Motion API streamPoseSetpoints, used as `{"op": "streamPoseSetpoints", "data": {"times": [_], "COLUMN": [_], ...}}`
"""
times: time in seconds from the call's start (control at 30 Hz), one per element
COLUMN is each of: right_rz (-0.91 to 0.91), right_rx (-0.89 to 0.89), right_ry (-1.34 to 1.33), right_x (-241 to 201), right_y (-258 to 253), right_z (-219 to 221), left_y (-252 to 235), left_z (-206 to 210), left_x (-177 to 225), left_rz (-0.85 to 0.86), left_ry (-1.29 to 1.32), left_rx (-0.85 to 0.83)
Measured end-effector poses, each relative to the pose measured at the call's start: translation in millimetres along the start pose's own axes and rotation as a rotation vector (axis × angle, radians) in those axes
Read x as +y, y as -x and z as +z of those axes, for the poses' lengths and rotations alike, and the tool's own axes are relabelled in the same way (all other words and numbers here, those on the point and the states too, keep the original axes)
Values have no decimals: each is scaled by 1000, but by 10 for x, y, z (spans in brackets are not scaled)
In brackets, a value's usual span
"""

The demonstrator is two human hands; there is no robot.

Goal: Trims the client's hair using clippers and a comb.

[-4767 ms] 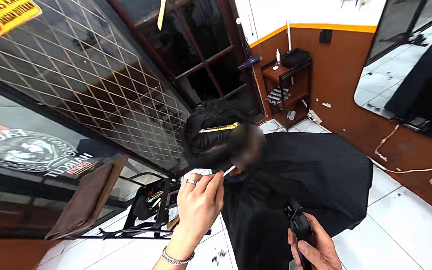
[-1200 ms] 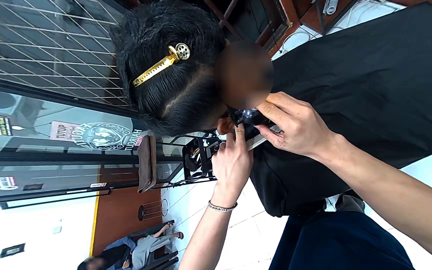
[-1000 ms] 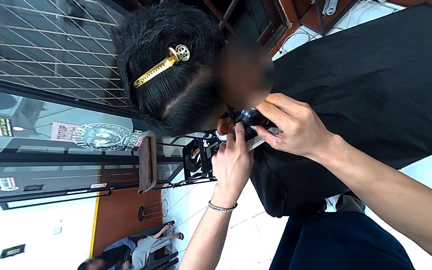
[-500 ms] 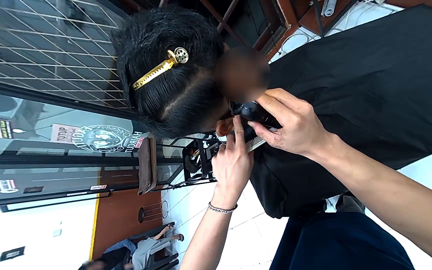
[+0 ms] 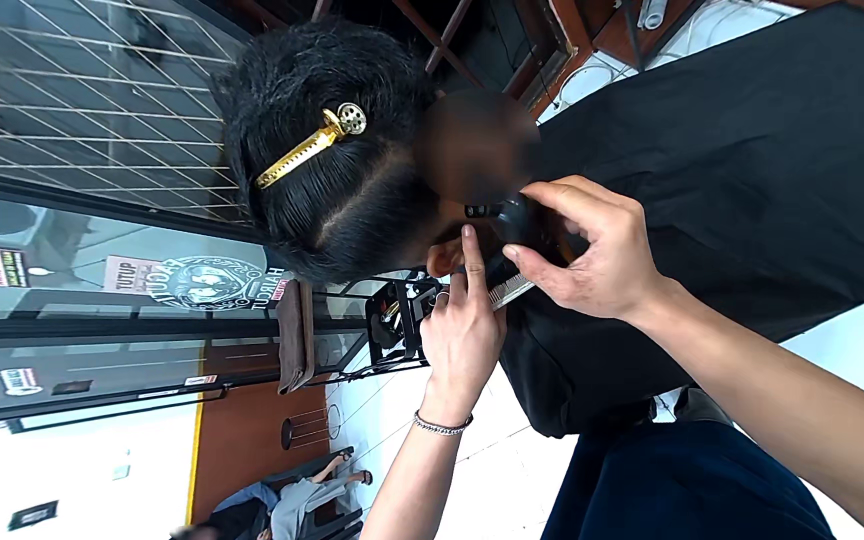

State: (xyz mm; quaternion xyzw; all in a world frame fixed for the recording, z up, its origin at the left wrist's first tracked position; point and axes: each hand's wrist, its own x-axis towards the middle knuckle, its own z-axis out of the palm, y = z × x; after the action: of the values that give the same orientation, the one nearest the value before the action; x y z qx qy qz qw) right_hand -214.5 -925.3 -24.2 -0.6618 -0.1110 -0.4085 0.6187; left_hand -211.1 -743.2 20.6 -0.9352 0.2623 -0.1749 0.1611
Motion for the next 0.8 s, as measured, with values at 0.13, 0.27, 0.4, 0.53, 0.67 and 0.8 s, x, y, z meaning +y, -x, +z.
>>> {"op": "streamPoseSetpoints", "data": {"times": [0.13,0.27,0.4,0.53,0.67,0.8], "right_rz": [194,198,199,203,206,220], "right_rx": [-270,-491,-533,-542,-557,-554], "right_ry": [-458,-552,-520,-530,-515,-516], "right_x": [72,166,196,241,238,246], "right_y": [-134,-388,-529,-570,-586,-580], "right_z": [-235,-364,-368,-329,-296,-275], "left_y": [-3,-45,-62,-57,-56,-60], "left_z": [-48,-82,-86,-68,-66,-68], "left_x": [20,63,75,59,59,60], "left_rz": [16,-1,-37,-31,-27,-37], "left_ry": [21,18,23,14,19,26], "left_rx": [27,30,-1,4,15,-2]}}
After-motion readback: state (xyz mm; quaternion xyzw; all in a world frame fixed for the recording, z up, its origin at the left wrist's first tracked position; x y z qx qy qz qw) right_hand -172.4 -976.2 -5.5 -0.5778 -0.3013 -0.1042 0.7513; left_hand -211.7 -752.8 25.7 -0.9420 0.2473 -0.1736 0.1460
